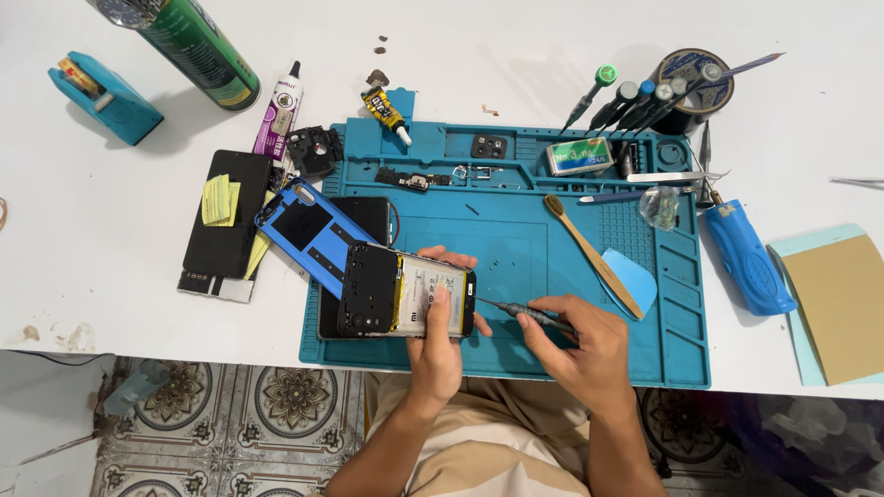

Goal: The person pries open the back cover of a smartphone, removes the back panel and pries the battery out of the phone body using a pry tool and a screwdriver on a repair mat. They hold the phone while working the tool along the battery edge to lift it from the adhesive.

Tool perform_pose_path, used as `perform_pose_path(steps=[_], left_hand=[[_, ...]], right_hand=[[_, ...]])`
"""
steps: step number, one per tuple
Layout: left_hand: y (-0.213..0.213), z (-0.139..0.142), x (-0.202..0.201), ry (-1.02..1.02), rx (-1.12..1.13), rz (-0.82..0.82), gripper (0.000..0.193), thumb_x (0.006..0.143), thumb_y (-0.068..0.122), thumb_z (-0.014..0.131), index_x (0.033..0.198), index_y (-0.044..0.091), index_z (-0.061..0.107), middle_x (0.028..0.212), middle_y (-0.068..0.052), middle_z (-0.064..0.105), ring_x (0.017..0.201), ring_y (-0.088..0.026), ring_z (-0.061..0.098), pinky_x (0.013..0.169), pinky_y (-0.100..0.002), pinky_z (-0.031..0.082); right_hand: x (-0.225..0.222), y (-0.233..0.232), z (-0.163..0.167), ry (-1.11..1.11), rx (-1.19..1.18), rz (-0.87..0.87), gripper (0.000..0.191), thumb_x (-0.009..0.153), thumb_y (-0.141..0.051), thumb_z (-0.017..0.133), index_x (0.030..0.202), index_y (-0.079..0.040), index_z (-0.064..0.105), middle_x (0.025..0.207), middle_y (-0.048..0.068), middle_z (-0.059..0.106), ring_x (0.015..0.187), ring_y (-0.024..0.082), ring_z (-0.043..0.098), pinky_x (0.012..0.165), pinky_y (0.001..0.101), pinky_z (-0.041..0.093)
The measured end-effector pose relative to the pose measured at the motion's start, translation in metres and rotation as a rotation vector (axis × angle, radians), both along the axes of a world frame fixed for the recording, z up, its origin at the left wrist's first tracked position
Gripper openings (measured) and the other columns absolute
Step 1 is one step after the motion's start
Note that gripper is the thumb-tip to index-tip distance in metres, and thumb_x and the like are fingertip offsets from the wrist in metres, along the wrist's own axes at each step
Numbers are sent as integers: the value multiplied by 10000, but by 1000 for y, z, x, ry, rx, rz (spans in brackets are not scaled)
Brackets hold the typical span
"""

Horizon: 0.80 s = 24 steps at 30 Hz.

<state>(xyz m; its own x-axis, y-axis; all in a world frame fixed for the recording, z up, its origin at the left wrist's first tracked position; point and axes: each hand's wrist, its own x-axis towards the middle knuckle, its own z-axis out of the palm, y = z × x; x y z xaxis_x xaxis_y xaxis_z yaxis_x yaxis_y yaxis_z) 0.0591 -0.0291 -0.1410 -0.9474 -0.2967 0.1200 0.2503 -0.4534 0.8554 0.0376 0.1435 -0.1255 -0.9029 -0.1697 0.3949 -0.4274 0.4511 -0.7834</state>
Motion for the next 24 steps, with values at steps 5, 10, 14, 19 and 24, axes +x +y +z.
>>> perform_pose_path(steps=[5,10,14,19,24], left_hand=[[0,1,0,-9,2,-5,455,1084,195,410,1490,5,335,1316,-194,578,1059,-196,588,583,-313,575],[3,2,0,-7,14,8,465,1077,196,419,1492,7,327,1325,-193,562,1117,-204,578,579,-317,576],[4,3,1,18,20,32,497,1056,207,463,1482,-13,334,1376,-195,500,1270,-274,561,507,-297,542],[-1,6,5,25,113,-102,566,1031,281,476,1499,15,302,1394,-192,471,1353,-365,561,432,-258,515],[-2,9,7,-5,-51,-178,531,1061,289,485,1468,-33,370,1391,-204,509,1383,-395,589,447,-256,505]], right_hand=[[0,2,2,-35,-5,-29,168,803,-91,839,916,-18,738,674,27,704,483,62,570,437,232,385],[1,0,3,-13,-42,-107,155,852,-106,820,942,-14,733,682,13,693,525,40,581,458,216,396],[-3,-1,5,-87,-12,-268,144,874,-128,813,938,-9,763,600,6,666,473,46,536,430,228,351],[-3,-2,10,-141,-27,-288,145,861,-152,819,889,-18,771,546,-1,638,450,40,521,419,230,337],[-3,-3,11,-156,-15,-327,147,842,-150,828,862,-18,765,546,-2,630,452,45,497,426,234,347]])
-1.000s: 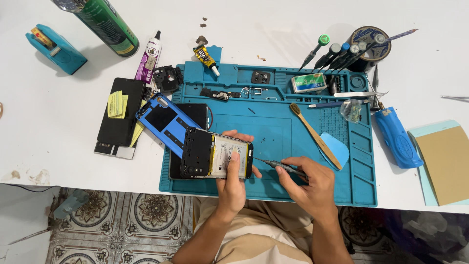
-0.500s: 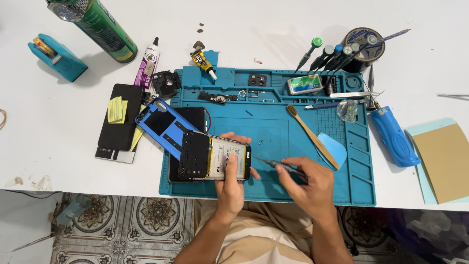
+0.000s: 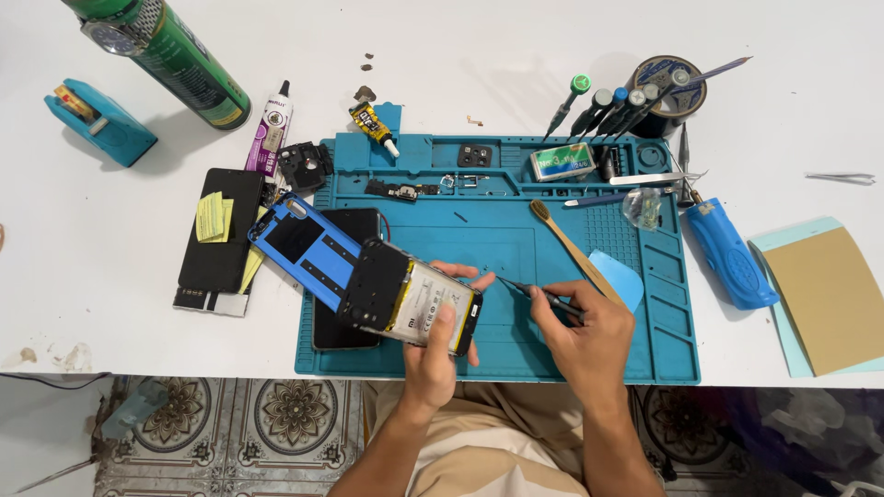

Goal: The person pries open the back cover of a smartphone, removes the back panel and pries the battery out of the phone body using a pry tool and a screwdriver on a repair mat. They hold the phone while working the tool along the battery edge to lift it from the adhesive.

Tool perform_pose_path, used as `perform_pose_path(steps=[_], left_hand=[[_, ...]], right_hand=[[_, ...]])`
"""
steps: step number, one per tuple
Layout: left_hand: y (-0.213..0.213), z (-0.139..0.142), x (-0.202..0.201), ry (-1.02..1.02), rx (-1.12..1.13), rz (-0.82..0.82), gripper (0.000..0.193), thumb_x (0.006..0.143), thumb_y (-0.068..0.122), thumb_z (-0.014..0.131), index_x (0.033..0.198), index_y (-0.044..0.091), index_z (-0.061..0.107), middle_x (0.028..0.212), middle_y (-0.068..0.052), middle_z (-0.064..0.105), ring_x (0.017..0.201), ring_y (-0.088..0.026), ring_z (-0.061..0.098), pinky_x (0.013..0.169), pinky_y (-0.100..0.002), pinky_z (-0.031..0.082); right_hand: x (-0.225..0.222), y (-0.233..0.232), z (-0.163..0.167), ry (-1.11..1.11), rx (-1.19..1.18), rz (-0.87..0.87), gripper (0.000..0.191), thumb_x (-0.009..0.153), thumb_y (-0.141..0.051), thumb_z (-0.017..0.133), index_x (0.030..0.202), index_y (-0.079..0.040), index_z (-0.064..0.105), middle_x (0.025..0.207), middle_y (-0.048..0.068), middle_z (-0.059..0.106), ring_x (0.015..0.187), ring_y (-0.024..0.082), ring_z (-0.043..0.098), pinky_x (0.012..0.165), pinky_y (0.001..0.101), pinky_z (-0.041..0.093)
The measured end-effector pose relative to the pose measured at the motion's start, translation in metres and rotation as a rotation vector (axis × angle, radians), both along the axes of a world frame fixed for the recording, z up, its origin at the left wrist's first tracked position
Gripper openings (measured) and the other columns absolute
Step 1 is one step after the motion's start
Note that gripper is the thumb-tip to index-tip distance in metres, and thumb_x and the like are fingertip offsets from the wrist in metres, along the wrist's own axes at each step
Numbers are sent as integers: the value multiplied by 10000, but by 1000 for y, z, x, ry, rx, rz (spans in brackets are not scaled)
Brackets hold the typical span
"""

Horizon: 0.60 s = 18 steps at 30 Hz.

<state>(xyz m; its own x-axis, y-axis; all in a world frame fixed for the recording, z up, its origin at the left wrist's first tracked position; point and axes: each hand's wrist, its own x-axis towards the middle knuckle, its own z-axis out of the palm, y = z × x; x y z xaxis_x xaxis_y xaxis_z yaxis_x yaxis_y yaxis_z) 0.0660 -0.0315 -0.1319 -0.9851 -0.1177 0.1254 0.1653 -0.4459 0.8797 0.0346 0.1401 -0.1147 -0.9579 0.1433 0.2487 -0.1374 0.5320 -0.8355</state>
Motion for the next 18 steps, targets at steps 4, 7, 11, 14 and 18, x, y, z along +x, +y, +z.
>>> perform_pose_path(steps=[4,7,11,14,18], left_hand=[[1,3,0,-22,-24,-43,563,1034,275,513,1492,-5,343,1414,-198,517,1361,-384,592,457,-253,518],[3,4,-2,-52,-82,-41,571,1029,272,544,1497,4,353,1425,-191,520,1363,-368,596,477,-251,543],[10,3,-4,-72,-189,-32,568,1017,262,599,1473,1,383,1452,-176,497,1371,-352,594,537,-273,611],[13,1,-5,-51,-229,-12,571,1017,256,612,1475,-1,389,1477,-168,470,1384,-350,578,599,-294,653],[14,-1,-5,-26,-200,-1,550,1031,235,588,1482,1,375,1469,-166,461,1433,-341,528,633,-309,671]], right_hand=[[-1,0,0,9,-2,5,149,838,-153,829,859,-21,763,549,-4,629,458,42,500,426,233,351],[-1,1,0,11,4,9,154,836,-154,832,862,-19,763,546,2,622,459,50,491,425,238,345],[0,2,-2,25,2,17,147,846,-150,828,863,-22,758,566,-3,641,467,44,502,435,233,357],[2,3,-5,77,-14,-18,129,863,-117,821,893,-10,754,618,19,659,489,50,522,448,229,363],[5,7,-9,248,-66,-39,113,899,-63,800,944,16,732,775,62,699,590,50,602,501,200,409]])
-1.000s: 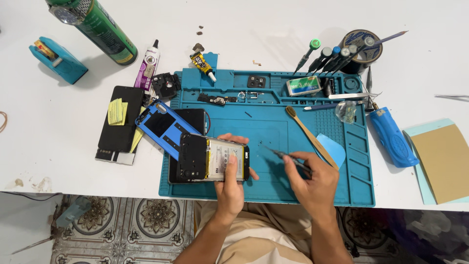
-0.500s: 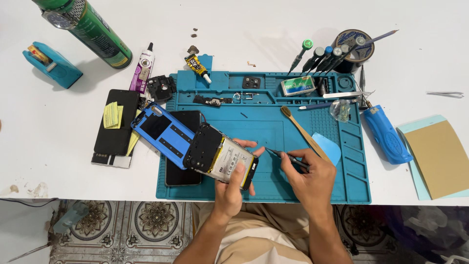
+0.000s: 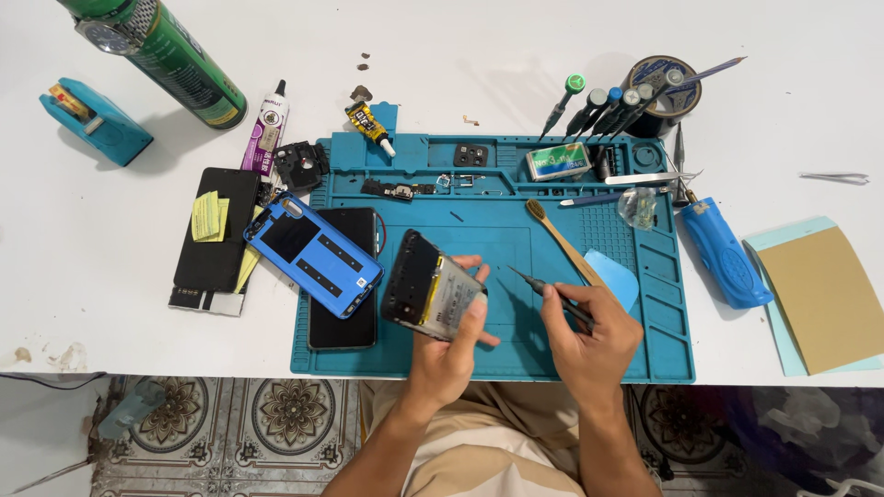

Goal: The person pries open the back cover of a smartphone, removes the back panel and pries the battery out of the phone body using a pry tool and a screwdriver on a repair mat. They hold the phone while working the tool along the battery edge to lift it from the adhesive.

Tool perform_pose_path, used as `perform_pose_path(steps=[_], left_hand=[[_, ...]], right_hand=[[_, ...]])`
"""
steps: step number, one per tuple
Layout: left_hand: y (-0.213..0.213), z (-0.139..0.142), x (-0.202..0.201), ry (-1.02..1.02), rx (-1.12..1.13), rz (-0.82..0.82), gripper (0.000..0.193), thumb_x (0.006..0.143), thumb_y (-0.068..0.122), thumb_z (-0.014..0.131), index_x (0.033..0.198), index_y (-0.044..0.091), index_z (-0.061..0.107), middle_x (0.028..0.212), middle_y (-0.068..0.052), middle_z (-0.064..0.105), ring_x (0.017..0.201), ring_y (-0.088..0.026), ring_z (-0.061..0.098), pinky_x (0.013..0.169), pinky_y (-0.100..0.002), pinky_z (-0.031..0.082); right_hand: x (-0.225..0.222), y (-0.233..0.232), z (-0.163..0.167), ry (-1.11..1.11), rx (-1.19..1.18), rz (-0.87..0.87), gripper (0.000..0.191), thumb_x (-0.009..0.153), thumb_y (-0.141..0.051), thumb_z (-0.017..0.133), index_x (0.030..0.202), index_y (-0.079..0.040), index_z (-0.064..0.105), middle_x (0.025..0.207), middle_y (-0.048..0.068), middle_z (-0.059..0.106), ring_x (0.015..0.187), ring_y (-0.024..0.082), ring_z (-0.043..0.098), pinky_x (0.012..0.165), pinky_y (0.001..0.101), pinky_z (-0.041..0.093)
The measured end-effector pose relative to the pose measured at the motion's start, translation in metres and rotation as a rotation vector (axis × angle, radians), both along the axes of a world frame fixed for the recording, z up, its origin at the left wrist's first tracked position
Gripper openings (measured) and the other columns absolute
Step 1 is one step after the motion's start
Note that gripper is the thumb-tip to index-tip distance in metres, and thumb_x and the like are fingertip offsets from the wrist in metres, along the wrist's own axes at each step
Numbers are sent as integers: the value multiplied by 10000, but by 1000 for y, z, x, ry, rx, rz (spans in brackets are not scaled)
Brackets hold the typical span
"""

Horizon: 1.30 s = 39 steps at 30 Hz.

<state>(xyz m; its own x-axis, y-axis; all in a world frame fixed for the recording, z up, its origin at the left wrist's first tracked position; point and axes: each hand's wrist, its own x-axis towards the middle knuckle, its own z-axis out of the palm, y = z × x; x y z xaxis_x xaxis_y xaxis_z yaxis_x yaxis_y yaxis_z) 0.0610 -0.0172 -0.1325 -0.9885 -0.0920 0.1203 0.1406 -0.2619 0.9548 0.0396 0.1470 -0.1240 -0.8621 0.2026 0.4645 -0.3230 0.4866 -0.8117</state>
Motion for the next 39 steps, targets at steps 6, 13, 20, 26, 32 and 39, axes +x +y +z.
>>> perform_pose_path(steps=[6,13,20,26,32,39], left_hand=[[-4,0,1,-5,122,42,464,1066,220,498,1445,-26,392,1403,-176,485,1403,-369,564,582,-321,657],[-8,-1,1,20,173,42,490,1064,207,477,1471,-28,341,1405,-187,472,1399,-377,552,583,-342,653],[-9,-7,-1,44,381,137,504,1046,192,453,1498,30,298,1368,-188,487,1351,-359,546,590,-392,641],[-9,-7,-1,26,440,177,482,1037,186,463,1478,54,320,1319,-177,519,1325,-348,551,580,-405,626],[-9,-3,0,95,447,310,472,1030,205,465,1458,60,329,1283,-161,526,1301,-354,551,553,-396,607],[-11,-2,1,83,470,284,485,1043,314,464,1437,55,350,1249,-156,537,1293,-370,564,480,-348,538]], right_hand=[[1,0,-5,-16,-70,22,90,920,-41,781,932,24,721,767,53,701,611,43,613,516,193,418],[-1,1,-11,-46,14,21,99,964,-71,762,923,10,723,707,33,654,574,43,510,509,220,372],[3,6,-22,-11,-117,-41,124,1038,-93,712,974,3,666,686,-12,591,584,27,433,528,213,314],[5,5,-22,17,-168,-66,95,1036,-75,712,1016,4,665,767,-5,603,638,35,461,574,202,344],[4,4,-22,-8,-216,37,157,1002,-27,729,1108,14,622,842,16,629,711,39,550,619,196,431],[11,9,-37,176,-381,86,415,1016,22,719,1265,-89,406,942,104,669,668,52,573,536,151,402]])
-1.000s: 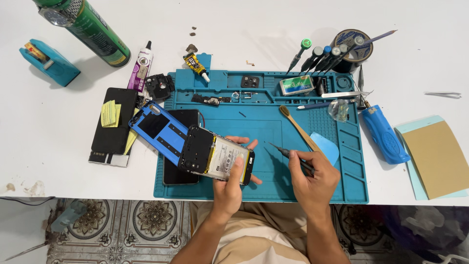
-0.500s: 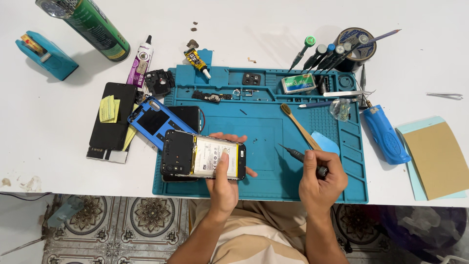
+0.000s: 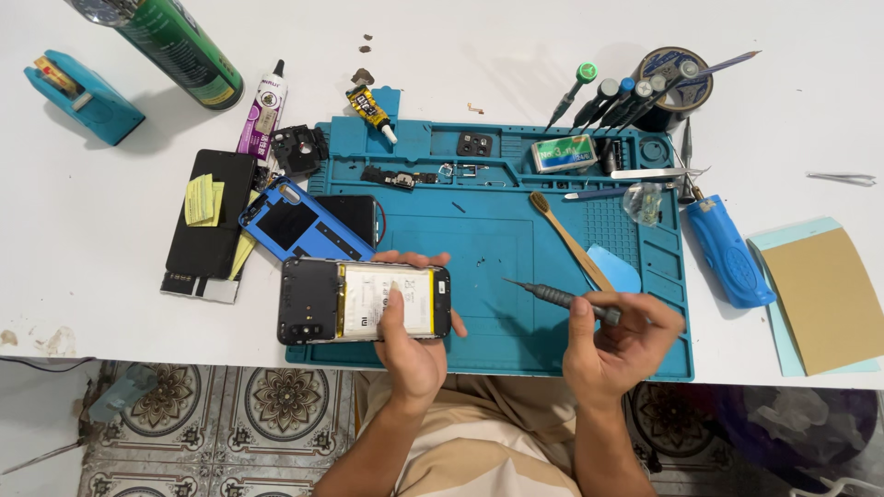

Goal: The person pries open the back cover of a smartphone, removes the back panel and pries the battery out of the phone body using a pry tool and a screwdriver on a repair mat. They hold the phone while working the tool along the battery edge to lift it from the adhesive.

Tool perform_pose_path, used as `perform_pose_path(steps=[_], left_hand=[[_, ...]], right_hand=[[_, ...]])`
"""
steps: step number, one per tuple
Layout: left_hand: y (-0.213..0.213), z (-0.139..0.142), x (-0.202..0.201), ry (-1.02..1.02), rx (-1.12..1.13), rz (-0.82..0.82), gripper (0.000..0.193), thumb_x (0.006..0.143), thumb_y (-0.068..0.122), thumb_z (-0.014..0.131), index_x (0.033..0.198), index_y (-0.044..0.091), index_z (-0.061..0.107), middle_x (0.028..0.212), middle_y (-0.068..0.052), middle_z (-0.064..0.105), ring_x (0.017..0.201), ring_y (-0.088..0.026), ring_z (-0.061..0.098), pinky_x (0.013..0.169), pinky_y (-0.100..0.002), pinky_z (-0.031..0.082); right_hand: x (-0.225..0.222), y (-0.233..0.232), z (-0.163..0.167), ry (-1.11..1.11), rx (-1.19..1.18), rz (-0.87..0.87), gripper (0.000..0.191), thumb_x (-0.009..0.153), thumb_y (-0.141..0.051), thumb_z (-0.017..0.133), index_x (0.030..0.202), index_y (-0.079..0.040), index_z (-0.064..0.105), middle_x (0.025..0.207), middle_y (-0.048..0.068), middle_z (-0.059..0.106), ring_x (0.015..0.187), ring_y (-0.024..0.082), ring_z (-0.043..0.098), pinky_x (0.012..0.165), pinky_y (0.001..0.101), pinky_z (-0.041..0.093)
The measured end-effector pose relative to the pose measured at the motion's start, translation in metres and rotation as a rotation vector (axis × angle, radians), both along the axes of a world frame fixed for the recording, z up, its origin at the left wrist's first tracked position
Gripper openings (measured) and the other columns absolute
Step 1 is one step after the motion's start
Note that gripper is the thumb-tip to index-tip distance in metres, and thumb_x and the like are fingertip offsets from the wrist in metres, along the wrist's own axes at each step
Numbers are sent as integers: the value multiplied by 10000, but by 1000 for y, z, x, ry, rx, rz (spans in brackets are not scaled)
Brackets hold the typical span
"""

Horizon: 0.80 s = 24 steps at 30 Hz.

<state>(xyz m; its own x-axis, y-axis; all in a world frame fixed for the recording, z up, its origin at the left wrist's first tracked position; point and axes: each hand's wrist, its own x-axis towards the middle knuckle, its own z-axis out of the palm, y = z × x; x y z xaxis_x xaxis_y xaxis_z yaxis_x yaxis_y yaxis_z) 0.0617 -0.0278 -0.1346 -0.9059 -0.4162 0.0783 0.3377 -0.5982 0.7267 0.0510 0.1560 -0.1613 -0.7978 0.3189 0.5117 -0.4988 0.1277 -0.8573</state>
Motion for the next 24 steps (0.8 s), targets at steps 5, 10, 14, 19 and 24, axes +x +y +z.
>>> perform_pose_path(steps=[5,10,14,19,24], left_hand=[[-2,-1,1,-26,32,-98,542,1036,433,431,1421,56,375,1236,-172,584,1251,-396,605,457,-353,539],[-4,-2,2,-38,84,-122,595,1031,510,392,1417,57,385,1225,-187,597,1210,-427,641,457,-364,551],[-4,-3,3,-44,110,-127,606,1034,524,391,1413,51,391,1223,-189,599,1185,-427,653,478,-353,554],[-4,-3,2,-26,100,-134,610,1040,522,408,1411,38,396,1216,-186,599,1172,-417,659,486,-344,553],[-4,-1,1,-28,96,-144,605,1040,501,415,1420,32,384,1214,-178,594,1182,-404,657,506,-342,560]], right_hand=[[-2,6,-14,125,53,-23,471,988,23,736,1233,-129,363,890,123,686,591,62,555,525,145,353],[-1,6,-20,221,108,-59,493,900,45,767,1173,-105,385,892,120,553,686,135,652,498,190,403],[-5,5,-8,220,285,129,495,908,100,773,1268,-66,476,799,62,633,616,90,599,495,202,419],[-14,-4,15,192,456,204,612,840,99,811,1348,-82,521,911,143,666,640,106,607,546,229,466],[-15,-14,22,110,473,242,715,873,119,752,1461,-84,397,980,142,685,908,217,741,743,332,600]])
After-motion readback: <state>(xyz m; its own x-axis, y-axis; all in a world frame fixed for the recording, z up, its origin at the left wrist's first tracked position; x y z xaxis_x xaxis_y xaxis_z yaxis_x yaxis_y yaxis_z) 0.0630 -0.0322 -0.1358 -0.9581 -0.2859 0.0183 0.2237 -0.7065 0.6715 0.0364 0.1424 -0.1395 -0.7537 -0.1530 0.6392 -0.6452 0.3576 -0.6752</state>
